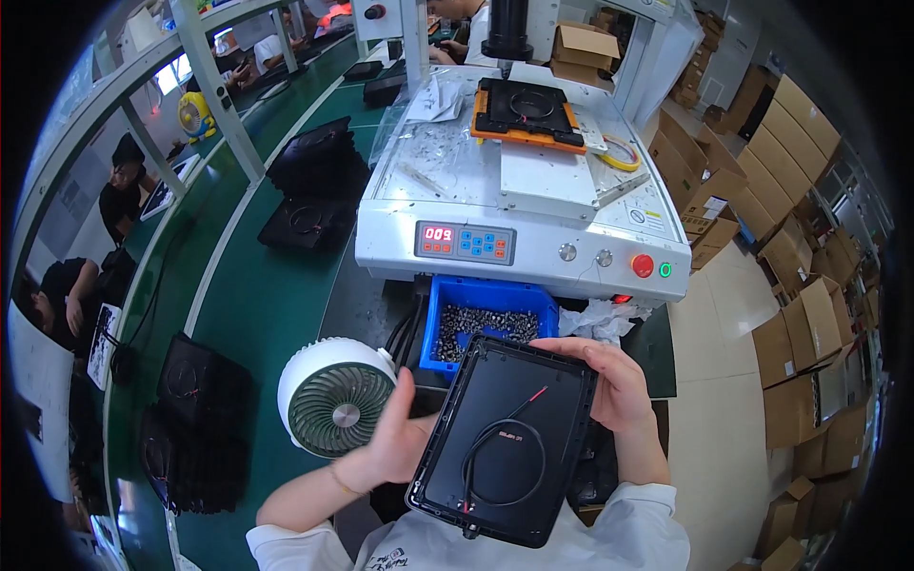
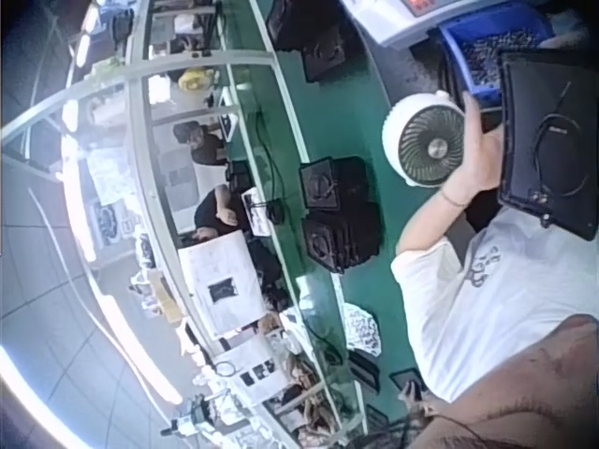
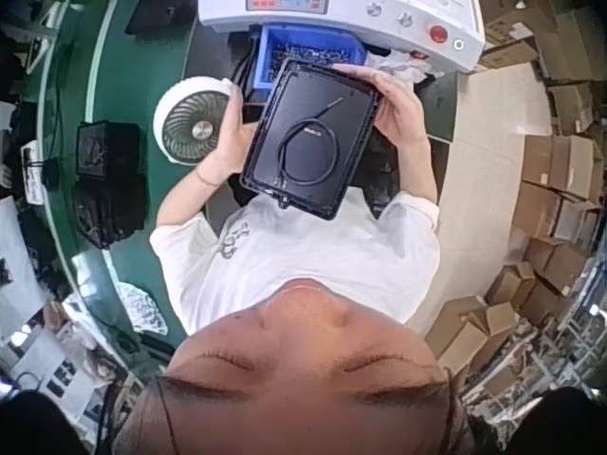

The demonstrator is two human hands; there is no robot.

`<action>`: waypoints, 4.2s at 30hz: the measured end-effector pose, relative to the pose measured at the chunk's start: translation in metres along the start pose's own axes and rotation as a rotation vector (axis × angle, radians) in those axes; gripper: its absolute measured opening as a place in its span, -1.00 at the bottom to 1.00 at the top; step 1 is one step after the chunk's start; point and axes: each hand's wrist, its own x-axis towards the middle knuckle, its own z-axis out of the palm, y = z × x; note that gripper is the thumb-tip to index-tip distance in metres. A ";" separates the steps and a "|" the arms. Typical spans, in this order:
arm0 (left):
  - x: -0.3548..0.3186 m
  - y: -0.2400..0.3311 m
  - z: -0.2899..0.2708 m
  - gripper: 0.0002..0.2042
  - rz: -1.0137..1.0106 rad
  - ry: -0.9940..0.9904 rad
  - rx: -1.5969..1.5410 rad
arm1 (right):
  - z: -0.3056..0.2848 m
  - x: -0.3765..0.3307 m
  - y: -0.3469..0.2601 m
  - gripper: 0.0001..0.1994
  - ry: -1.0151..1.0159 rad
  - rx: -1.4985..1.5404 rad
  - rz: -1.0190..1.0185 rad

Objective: Assembling components onto a plastic back plate using an automated machine and hand-placed screws on an assembly line.

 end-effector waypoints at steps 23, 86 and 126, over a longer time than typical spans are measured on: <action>0.022 -0.051 -0.014 -0.17 0.269 -0.033 -0.291 | 0.044 0.024 -0.017 -0.79 -0.330 -1.611 -0.402; -0.002 0.007 -0.005 0.10 0.990 0.034 -0.156 | 0.061 0.024 0.115 -0.92 0.061 -0.051 0.067; -0.051 -0.001 -0.010 0.02 1.160 0.410 -0.226 | 0.028 0.048 0.080 -0.33 0.094 -0.314 -0.333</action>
